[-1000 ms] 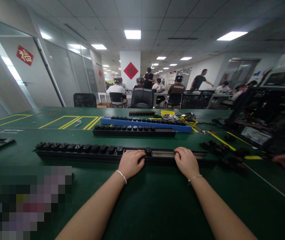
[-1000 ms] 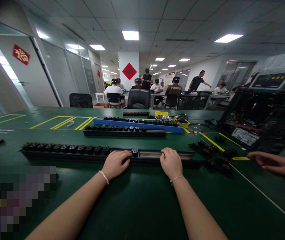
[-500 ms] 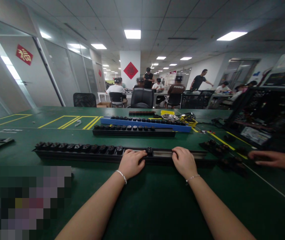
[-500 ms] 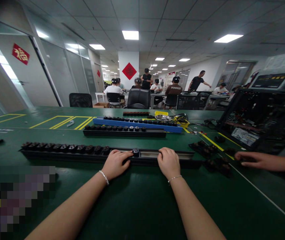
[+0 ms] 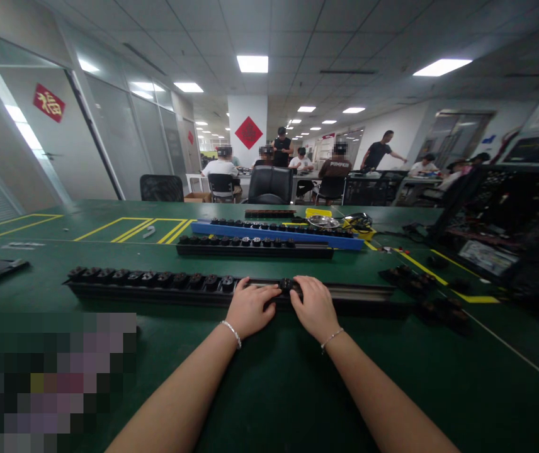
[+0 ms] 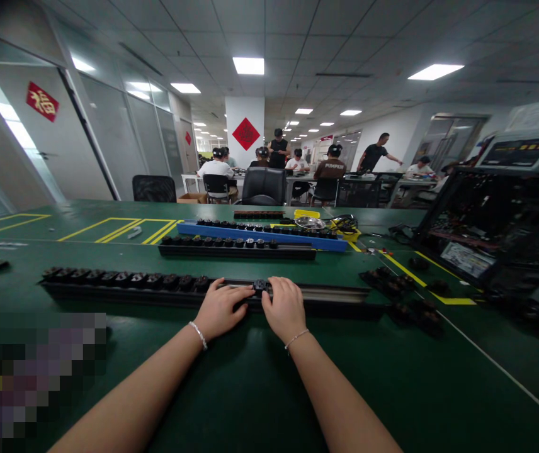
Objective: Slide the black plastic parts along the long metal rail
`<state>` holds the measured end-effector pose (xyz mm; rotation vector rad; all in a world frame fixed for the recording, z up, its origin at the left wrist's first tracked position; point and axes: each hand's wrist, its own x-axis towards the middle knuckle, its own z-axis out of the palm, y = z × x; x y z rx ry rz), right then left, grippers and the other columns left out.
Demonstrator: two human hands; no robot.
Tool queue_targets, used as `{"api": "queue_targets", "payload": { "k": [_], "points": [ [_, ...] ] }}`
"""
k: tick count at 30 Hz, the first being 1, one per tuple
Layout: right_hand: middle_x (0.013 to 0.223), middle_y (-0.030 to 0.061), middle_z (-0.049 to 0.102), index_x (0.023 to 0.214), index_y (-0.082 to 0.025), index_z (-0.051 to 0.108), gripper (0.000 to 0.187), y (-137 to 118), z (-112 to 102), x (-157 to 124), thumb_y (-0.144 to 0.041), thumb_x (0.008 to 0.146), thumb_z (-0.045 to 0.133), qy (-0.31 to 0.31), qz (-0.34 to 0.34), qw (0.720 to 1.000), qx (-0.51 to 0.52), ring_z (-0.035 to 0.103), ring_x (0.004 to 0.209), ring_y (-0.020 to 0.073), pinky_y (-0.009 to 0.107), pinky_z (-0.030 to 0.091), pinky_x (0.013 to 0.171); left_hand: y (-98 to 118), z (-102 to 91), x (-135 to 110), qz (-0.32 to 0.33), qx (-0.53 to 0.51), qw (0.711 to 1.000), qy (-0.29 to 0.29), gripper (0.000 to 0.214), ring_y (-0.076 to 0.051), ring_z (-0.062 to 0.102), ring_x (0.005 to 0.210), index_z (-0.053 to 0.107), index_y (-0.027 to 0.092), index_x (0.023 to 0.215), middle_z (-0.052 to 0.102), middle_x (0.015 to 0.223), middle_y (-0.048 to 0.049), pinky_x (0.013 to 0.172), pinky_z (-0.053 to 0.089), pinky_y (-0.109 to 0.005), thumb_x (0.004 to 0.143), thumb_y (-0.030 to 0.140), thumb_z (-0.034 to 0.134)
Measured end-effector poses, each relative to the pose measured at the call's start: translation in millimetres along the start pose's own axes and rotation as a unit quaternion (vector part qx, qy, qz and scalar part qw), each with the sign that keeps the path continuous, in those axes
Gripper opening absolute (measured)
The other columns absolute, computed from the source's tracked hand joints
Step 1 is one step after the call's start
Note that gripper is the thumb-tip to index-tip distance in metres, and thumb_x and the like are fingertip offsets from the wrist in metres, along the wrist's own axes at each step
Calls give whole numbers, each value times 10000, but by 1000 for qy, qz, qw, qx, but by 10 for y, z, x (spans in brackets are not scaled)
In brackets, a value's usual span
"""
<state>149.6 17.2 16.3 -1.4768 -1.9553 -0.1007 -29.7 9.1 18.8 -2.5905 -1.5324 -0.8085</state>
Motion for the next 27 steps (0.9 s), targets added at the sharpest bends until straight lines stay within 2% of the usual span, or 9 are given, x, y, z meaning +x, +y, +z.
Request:
{"api": "queue_targets", "payload": {
  "k": [5,9,20,27],
  "points": [
    [1118,84,642,1086,-200,614,349,-25,45,51,-398,854,444,-11,55,998,10,533,1074,223,391,350,948,5,-27,10,1,-3,1000,-18,361,-182,604,1013,591,342,1157,646,1196,10,1095,200,-475,807,267,543],
    [1103,66,649,1037,-236,639,338,-46,38,78,-451,833,476,-14,78,997,12,541,1054,229,394,357,921,4,-27,13,-3,14,1000,-14,392,-188,619,964,574,319,1178,699,1072,-6,1093,214,-452,789,273,559],
    [1081,52,646,986,-254,658,324,-92,54,98,-476,776,551,-15,102,995,0,531,1038,229,395,338,923,-2,-35,13,4,8,1000,-17,356,-190,615,972,581,318,1137,696,1073,4,1101,184,-467,786,271,550],
    [1043,56,664,928,-234,672,288,-114,79,70,-445,788,533,22,96,995,-4,544,988,219,383,318,919,-3,-14,0,15,6,1000,-8,333,-197,600,994,587,317,1114,684,1106,15,1091,191,-481,787,269,550]
  ]
}}
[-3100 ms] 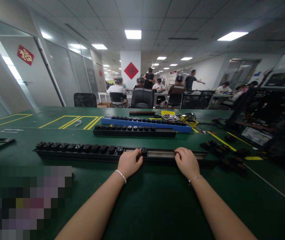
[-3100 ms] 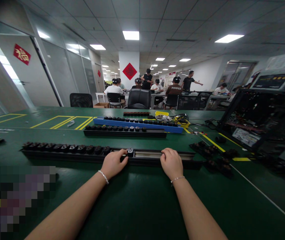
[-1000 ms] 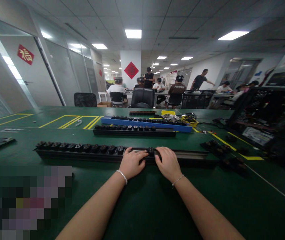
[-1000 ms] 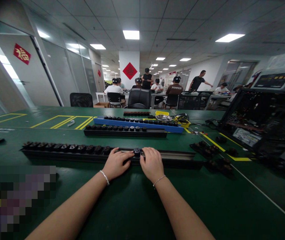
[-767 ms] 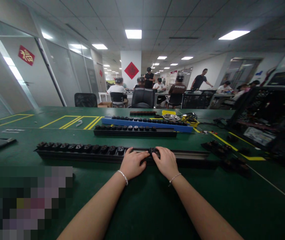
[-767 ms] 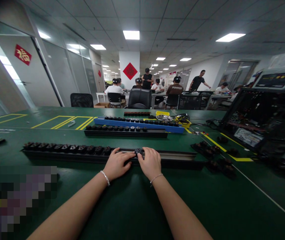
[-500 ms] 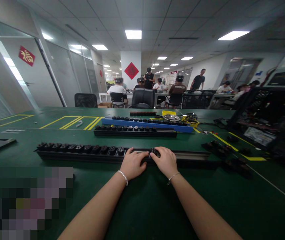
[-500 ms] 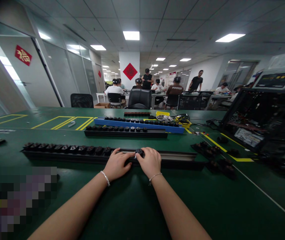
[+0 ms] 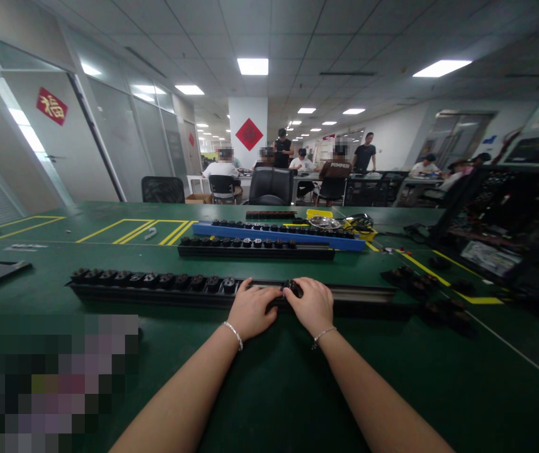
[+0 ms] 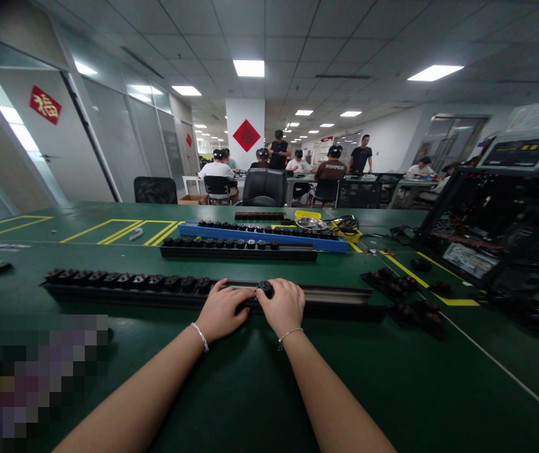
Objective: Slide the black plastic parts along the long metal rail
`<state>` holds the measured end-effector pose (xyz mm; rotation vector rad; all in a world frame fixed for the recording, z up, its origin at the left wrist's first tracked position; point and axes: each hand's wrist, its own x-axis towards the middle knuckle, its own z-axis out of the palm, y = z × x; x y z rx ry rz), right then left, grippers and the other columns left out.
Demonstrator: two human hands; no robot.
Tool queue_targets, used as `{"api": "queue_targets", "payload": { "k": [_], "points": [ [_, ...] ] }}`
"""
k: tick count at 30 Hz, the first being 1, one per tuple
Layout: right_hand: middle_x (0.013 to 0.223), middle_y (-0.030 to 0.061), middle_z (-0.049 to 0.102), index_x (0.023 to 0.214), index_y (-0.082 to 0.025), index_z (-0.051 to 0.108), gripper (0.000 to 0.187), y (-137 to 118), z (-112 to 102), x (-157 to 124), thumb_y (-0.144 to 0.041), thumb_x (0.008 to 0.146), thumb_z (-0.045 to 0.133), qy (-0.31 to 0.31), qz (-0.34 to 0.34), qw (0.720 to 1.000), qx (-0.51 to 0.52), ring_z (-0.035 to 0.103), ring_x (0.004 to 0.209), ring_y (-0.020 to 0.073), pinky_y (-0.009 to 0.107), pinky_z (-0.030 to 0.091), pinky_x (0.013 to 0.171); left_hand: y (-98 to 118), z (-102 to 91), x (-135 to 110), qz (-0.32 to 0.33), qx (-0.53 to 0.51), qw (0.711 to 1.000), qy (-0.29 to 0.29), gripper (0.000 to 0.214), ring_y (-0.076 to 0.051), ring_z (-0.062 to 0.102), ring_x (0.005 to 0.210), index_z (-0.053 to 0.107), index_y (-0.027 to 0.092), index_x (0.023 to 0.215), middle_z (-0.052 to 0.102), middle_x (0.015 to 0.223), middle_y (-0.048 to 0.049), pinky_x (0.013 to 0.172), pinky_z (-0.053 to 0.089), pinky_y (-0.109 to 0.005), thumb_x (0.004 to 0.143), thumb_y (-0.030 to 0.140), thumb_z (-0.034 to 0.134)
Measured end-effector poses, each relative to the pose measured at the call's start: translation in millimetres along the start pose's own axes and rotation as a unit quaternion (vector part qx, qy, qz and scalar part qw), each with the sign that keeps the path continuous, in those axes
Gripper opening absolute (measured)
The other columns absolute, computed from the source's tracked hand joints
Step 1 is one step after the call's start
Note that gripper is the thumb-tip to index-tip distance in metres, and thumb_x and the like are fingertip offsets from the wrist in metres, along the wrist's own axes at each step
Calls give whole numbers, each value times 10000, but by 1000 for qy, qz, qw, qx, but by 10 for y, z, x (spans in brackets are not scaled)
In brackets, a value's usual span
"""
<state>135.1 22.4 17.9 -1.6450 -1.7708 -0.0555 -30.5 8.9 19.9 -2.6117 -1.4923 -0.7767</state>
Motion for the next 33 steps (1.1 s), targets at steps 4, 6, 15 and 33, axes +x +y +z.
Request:
{"api": "queue_targets", "payload": {
  "k": [4,6,15,33],
  "points": [
    [1025,56,674,925,-207,670,283,-2,6,-4,-412,795,527,4,7,1000,-2,554,983,210,359,315,918,-11,23,-3,11,1,1000,3,338,-203,596,1001,578,307,1115,675,1129,12,1044,262,-468,780,268,556],
    [1028,61,674,934,-196,667,288,3,8,-5,-405,798,524,7,9,1000,-2,557,990,210,356,313,925,-16,32,-5,16,4,1000,8,337,-204,596,995,576,298,1113,676,1124,12,1030,279,-464,779,267,556],
    [1030,80,670,948,-162,658,285,25,2,-21,-363,800,521,14,6,1000,-3,556,995,213,339,329,924,-37,81,-7,18,27,997,65,371,-243,440,1230,580,277,1139,566,1289,-17,1031,316,-444,768,262,567],
    [978,83,667,875,-160,637,247,85,-8,-41,-359,805,507,37,-4,997,-62,545,946,216,333,333,869,-46,119,1,19,68,996,56,338,-241,480,1212,572,260,1157,550,1322,-39,1020,338,-464,827,310,522]
  ]
}}
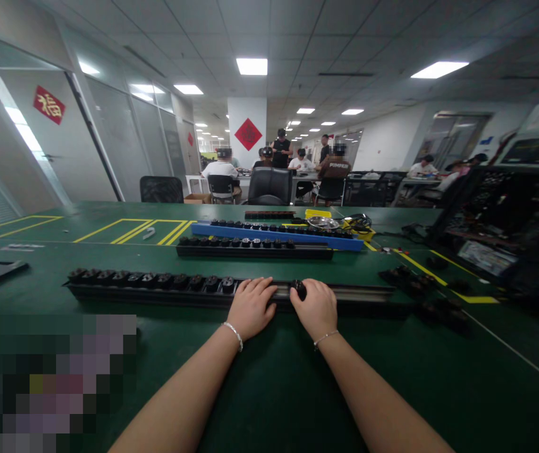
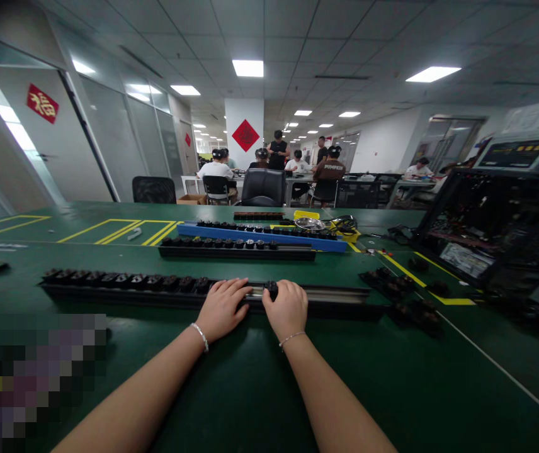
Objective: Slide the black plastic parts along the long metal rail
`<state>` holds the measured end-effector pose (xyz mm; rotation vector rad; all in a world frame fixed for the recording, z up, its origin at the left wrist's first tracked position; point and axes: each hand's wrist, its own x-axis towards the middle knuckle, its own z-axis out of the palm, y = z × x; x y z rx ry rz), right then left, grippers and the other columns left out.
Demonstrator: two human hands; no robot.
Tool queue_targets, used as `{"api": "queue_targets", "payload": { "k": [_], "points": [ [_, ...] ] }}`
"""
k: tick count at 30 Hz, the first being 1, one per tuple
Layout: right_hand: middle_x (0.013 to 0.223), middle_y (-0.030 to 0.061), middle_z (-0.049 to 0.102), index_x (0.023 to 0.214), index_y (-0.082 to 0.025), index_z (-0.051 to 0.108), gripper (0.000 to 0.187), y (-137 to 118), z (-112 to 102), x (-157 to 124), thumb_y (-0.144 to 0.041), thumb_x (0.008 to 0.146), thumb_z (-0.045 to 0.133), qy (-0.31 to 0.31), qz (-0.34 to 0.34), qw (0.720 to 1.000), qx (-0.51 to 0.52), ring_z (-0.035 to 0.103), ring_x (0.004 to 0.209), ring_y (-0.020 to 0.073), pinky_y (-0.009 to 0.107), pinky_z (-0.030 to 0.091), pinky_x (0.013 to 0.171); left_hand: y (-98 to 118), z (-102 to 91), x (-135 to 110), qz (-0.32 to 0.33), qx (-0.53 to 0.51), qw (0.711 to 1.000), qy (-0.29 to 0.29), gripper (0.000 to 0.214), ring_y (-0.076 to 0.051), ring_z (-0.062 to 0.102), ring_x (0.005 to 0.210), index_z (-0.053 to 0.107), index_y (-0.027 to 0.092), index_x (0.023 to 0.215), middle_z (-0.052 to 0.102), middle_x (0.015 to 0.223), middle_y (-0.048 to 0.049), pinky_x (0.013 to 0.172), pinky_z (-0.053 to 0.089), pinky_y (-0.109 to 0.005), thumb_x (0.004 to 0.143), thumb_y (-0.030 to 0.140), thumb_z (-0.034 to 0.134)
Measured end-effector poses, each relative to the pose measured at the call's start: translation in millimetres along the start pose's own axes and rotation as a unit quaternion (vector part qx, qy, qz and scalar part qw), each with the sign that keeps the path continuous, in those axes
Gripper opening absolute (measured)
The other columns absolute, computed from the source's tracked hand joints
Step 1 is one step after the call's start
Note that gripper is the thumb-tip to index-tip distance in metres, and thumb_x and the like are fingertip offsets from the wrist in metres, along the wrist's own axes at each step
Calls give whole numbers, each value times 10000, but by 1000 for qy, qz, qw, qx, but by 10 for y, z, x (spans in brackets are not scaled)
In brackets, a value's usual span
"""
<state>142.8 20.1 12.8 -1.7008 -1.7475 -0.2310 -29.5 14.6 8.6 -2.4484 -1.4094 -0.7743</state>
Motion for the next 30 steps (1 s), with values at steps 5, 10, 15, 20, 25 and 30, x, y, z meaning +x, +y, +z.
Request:
{"api": "queue_targets", "payload": {
  "k": [5,10,15,20,25,30],
  "points": [
    [975,89,666,875,-153,641,250,28,5,4,-350,806,504,4,3,1000,4,545,946,210,327,343,864,6,-7,5,1,0,1000,0,337,-240,483,1209,571,262,1155,552,1319,-39,1009,351,-454,824,306,525],
    [985,94,666,897,-147,646,267,55,-6,4,-350,807,498,4,14,1000,6,542,972,217,331,345,882,6,-11,8,3,2,1000,0,335,-238,481,1211,575,259,1155,548,1324,-44,1010,353,-446,829,310,519],
    [1003,100,663,903,-140,649,280,80,-24,8,-349,809,489,2,22,1000,10,546,967,216,333,353,879,4,-13,5,4,1,1000,1,332,-240,481,1210,584,257,1151,546,1325,-47,1008,357,-448,831,314,515],
    [998,101,666,899,-144,652,285,109,-33,12,-358,806,488,3,28,1000,12,546,964,220,335,353,881,6,-17,3,4,-1,1000,3,337,-243,485,1207,584,265,1155,549,1321,-45,1007,359,-450,826,310,522],
    [991,100,667,891,-145,654,278,125,-44,12,-349,806,486,6,27,1000,7,547,944,221,330,359,866,6,-15,3,4,-2,1000,4,339,-242,484,1210,584,268,1158,547,1324,-44,1011,353,-452,826,310,526],
    [979,102,667,889,-137,654,275,141,-55,16,-340,803,489,7,31,999,-1,547,934,222,328,366,857,0,-2,-2,1,0,1000,-1,333,-240,480,1215,581,275,1157,535,1339,-36,1011,348,-453,832,310,520]
  ]
}}
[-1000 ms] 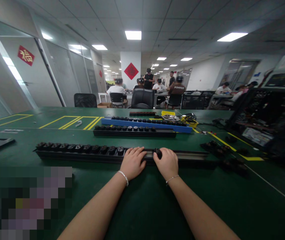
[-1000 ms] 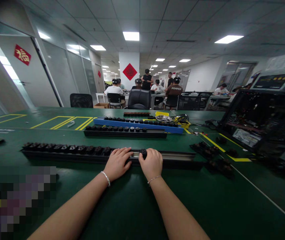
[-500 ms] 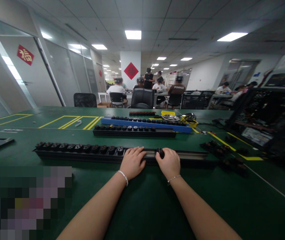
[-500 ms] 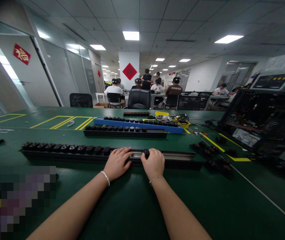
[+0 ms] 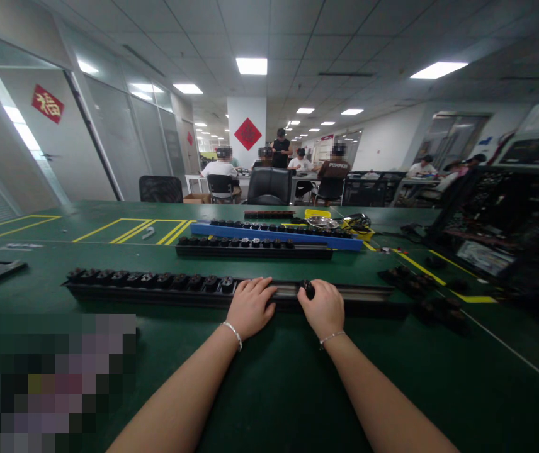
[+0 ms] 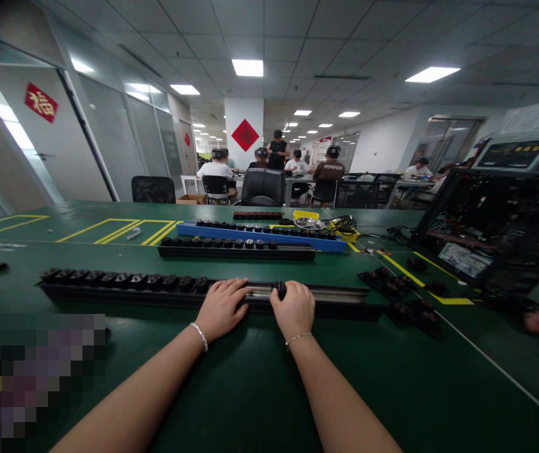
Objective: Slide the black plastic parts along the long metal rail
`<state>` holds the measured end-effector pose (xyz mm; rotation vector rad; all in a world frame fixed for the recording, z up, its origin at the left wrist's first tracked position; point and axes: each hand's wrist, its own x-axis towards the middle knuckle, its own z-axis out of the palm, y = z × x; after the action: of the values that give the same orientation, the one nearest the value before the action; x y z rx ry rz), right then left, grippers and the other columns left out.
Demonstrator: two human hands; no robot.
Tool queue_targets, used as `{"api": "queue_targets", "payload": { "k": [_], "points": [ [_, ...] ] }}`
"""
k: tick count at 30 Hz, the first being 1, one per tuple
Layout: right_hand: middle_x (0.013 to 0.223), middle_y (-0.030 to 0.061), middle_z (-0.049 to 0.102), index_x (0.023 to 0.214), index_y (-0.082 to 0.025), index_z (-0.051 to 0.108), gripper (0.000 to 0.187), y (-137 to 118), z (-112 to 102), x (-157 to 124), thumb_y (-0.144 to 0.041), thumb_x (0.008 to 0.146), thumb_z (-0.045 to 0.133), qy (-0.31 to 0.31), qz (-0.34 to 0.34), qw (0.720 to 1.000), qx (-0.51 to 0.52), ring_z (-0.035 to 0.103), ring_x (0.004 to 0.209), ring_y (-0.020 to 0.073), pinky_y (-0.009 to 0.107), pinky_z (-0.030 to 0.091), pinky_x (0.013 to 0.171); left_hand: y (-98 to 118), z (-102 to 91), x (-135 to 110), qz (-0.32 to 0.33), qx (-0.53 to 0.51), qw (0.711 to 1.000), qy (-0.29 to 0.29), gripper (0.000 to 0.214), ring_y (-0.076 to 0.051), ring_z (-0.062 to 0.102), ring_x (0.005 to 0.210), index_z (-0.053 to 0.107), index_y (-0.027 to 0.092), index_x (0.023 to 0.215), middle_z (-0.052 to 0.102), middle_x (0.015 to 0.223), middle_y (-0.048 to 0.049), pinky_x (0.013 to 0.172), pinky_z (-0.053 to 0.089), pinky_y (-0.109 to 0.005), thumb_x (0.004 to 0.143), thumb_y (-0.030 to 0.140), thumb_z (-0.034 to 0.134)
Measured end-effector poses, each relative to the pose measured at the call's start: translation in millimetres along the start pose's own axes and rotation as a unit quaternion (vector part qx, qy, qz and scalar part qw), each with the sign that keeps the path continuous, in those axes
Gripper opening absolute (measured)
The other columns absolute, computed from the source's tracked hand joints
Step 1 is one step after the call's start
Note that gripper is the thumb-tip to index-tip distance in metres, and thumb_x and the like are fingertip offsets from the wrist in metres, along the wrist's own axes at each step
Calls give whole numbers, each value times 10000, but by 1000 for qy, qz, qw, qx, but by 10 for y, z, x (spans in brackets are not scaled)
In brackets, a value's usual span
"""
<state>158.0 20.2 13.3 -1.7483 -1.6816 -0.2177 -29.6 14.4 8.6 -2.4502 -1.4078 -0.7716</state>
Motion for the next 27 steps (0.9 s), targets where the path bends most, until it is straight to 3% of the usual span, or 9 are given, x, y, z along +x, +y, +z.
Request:
{"api": "queue_targets", "payload": {
  "k": [27],
  "points": [
    [978,102,664,897,-142,661,294,110,-41,19,-349,798,477,-1,23,1000,1,543,940,226,334,382,836,8,-18,0,1,-2,1000,7,332,-245,498,1197,591,275,1150,559,1312,-41,1007,357,-455,826,314,531]
  ]
}}
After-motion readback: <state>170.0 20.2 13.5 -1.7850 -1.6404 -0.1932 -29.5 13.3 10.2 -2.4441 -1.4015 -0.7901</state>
